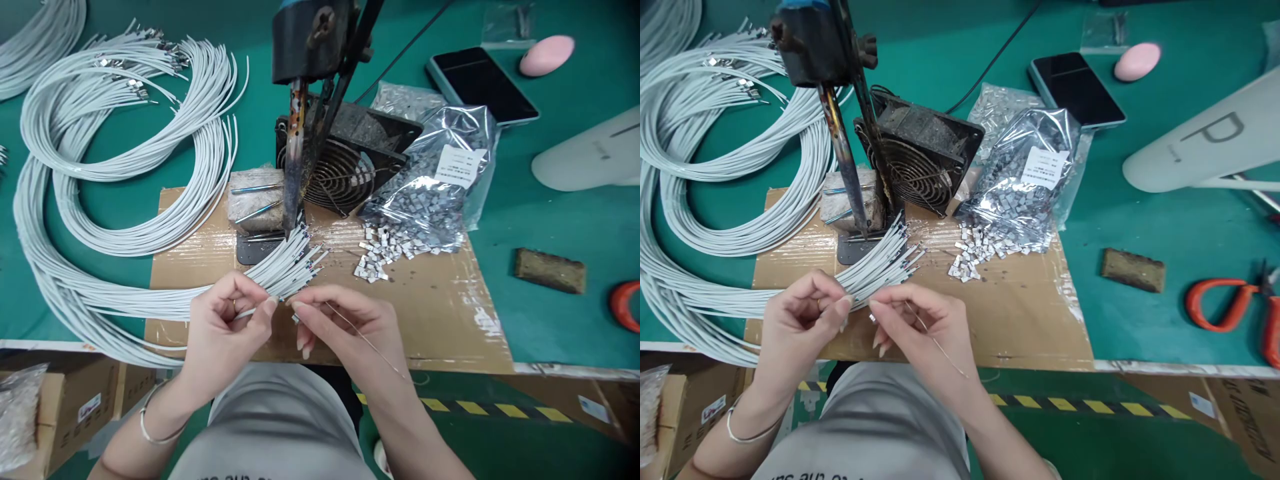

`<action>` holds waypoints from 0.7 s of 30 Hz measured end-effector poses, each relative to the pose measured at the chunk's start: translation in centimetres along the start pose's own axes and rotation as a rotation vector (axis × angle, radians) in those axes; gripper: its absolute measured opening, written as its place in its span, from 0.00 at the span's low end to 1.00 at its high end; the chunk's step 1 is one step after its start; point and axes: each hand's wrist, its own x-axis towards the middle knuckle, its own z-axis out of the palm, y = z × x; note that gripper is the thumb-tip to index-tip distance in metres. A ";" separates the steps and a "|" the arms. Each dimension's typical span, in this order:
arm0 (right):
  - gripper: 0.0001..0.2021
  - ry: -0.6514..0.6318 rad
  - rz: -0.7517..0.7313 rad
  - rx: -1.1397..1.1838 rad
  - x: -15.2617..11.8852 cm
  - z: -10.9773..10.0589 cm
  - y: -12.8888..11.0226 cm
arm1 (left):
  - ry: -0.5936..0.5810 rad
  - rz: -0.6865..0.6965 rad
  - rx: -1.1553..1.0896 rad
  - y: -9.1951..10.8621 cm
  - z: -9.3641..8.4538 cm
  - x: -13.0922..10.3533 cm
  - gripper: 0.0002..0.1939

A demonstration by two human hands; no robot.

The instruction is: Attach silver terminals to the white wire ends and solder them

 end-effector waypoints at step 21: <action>0.05 0.024 -0.019 0.160 0.1 1.4 1.8 | 0.086 0.100 -0.021 -1.1 0.9 -0.9 0.12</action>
